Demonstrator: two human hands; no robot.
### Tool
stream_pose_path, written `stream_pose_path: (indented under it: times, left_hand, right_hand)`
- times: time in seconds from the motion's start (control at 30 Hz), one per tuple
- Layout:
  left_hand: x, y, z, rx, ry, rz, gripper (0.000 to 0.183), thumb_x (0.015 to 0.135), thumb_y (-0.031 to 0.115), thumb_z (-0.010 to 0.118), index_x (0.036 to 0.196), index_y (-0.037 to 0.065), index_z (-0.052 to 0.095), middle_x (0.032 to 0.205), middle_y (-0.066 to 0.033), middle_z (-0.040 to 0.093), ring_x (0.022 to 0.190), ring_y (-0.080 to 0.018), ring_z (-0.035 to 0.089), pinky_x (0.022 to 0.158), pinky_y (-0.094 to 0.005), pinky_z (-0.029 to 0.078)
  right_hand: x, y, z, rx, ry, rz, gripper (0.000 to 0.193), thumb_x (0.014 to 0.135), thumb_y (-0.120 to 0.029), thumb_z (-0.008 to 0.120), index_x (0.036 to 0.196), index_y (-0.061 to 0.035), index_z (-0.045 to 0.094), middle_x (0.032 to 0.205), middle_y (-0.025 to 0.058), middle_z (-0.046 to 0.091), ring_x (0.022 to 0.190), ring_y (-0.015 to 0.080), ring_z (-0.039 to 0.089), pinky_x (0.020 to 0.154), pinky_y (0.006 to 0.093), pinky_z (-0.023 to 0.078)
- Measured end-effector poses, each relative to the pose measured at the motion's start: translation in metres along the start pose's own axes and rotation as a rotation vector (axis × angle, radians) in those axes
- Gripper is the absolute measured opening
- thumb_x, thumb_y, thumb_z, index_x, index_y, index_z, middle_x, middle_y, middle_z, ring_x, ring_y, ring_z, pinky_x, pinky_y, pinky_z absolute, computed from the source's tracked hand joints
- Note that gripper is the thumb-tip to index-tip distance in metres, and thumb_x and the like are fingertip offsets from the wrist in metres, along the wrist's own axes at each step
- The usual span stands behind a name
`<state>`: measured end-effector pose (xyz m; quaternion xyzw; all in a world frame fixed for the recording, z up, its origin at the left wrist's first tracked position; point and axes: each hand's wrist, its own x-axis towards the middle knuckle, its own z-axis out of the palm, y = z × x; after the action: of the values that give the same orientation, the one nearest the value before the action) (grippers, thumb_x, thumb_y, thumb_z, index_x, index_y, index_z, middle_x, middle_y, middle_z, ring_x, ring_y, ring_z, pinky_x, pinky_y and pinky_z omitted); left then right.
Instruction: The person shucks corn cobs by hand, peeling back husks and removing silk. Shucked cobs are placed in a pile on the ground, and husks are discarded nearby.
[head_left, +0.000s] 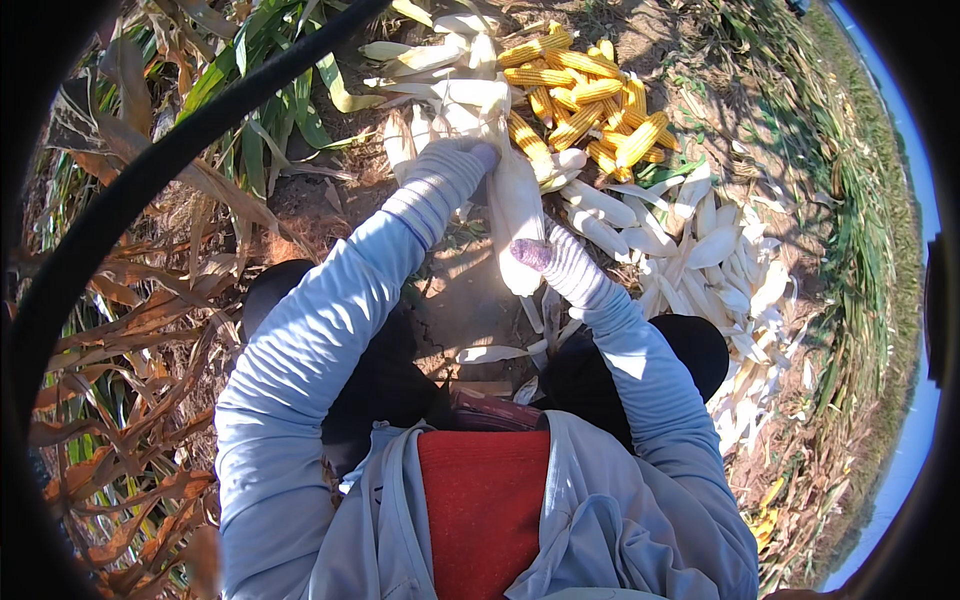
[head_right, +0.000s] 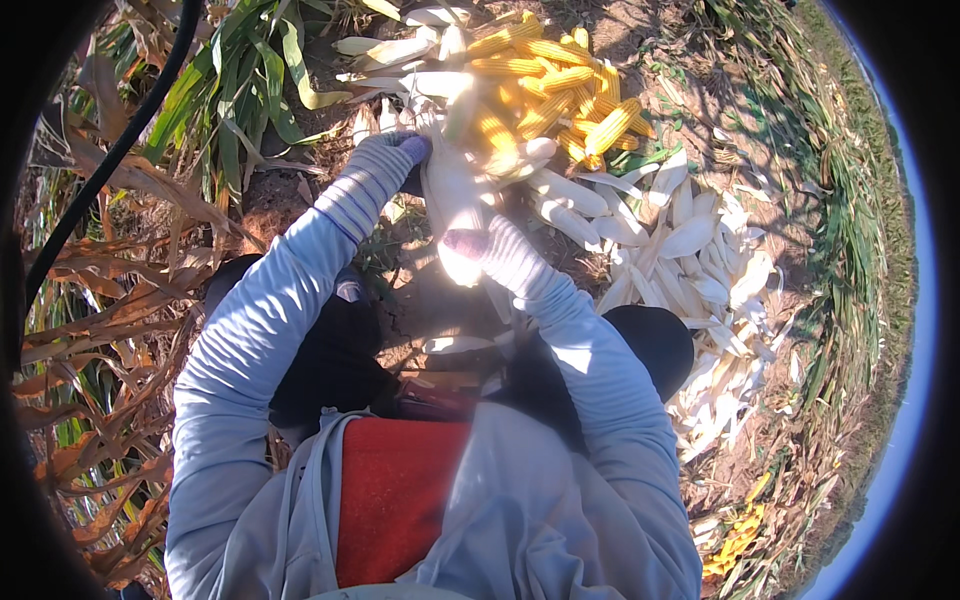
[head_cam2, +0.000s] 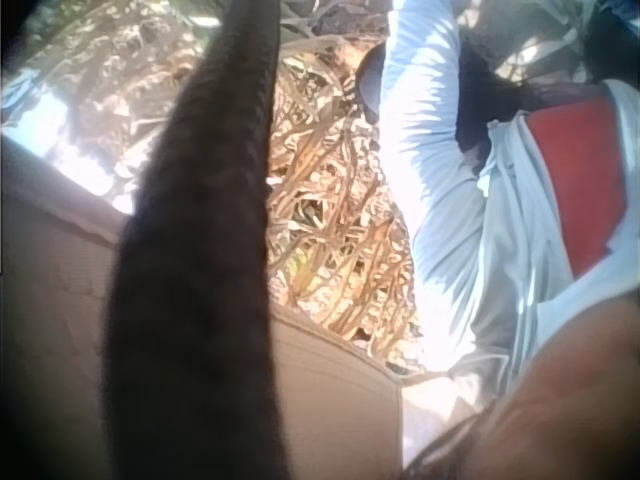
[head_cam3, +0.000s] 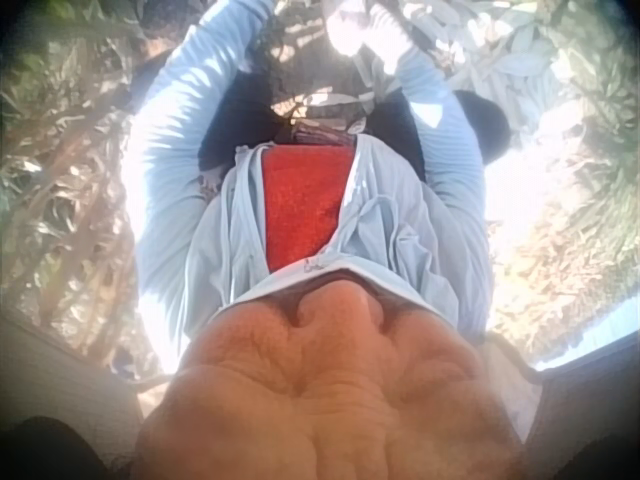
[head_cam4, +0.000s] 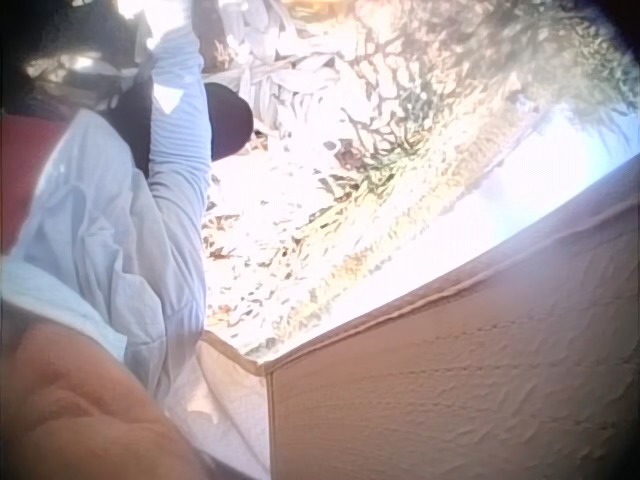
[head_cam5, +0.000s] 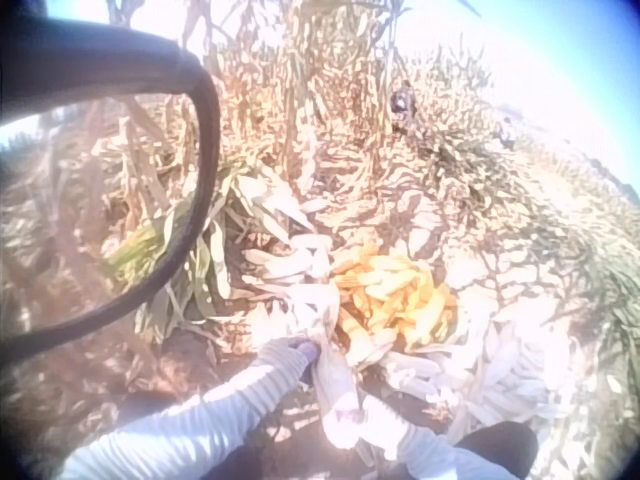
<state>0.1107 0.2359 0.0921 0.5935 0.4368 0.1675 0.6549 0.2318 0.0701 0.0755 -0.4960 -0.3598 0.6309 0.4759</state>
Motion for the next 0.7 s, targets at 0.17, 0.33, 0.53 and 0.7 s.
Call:
stream_pose_path:
  times: [0.17, 0.33, 0.53, 0.7]
  left_hand:
    - [-0.001, 0.003, 0.001, -0.065, -0.007, -0.096, 0.029, 0.088, 0.023, 0.053, 0.107, 0.001, 0.056, 0.080, -0.0084, 0.063, 0.064, -0.0183, 0.062, 0.063, -0.0299, 0.054]
    - [-0.007, 0.005, 0.004, -0.078, -0.079, -0.002, 0.032, 0.088, 0.028, 0.052, 0.104, 0.000, 0.057, 0.081, -0.0083, 0.063, 0.067, -0.0170, 0.062, 0.063, -0.0291, 0.054]
    - [-0.010, 0.005, 0.003, -0.178, -0.054, -0.076, 0.030, 0.087, 0.027, 0.054, 0.100, 0.000, 0.058, 0.086, -0.0110, 0.063, 0.070, -0.0194, 0.063, 0.064, -0.0301, 0.054]
    - [-0.020, 0.004, 0.014, -0.522, -0.163, -0.135, 0.025, 0.086, 0.024, 0.056, 0.095, 0.001, 0.059, 0.084, -0.0110, 0.063, 0.069, -0.0203, 0.063, 0.065, -0.0312, 0.054]
  right_hand:
    - [-0.001, -0.002, 0.001, 0.069, 0.013, -0.045, 0.019, 0.080, -0.016, 0.064, 0.093, -0.0058, 0.055, 0.079, -0.0005, 0.056, 0.071, 0.0070, 0.053, 0.065, 0.0227, 0.045]
    - [-0.002, -0.009, 0.004, -0.066, -0.025, -0.055, 0.017, 0.080, -0.018, 0.064, 0.089, -0.0061, 0.056, 0.076, -0.0012, 0.056, 0.070, 0.0065, 0.053, 0.065, 0.0219, 0.044]
    - [-0.001, -0.004, 0.014, -0.042, 0.147, -0.216, 0.028, 0.080, -0.021, 0.064, 0.100, -0.0038, 0.053, 0.087, 0.0036, 0.055, 0.081, 0.0107, 0.053, 0.070, 0.0268, 0.045]
    - [0.009, 0.005, 0.004, -0.079, 0.297, -0.285, 0.045, 0.080, -0.025, 0.063, 0.115, -0.0014, 0.046, 0.100, 0.0072, 0.055, 0.094, 0.0170, 0.053, 0.081, 0.0288, 0.044]
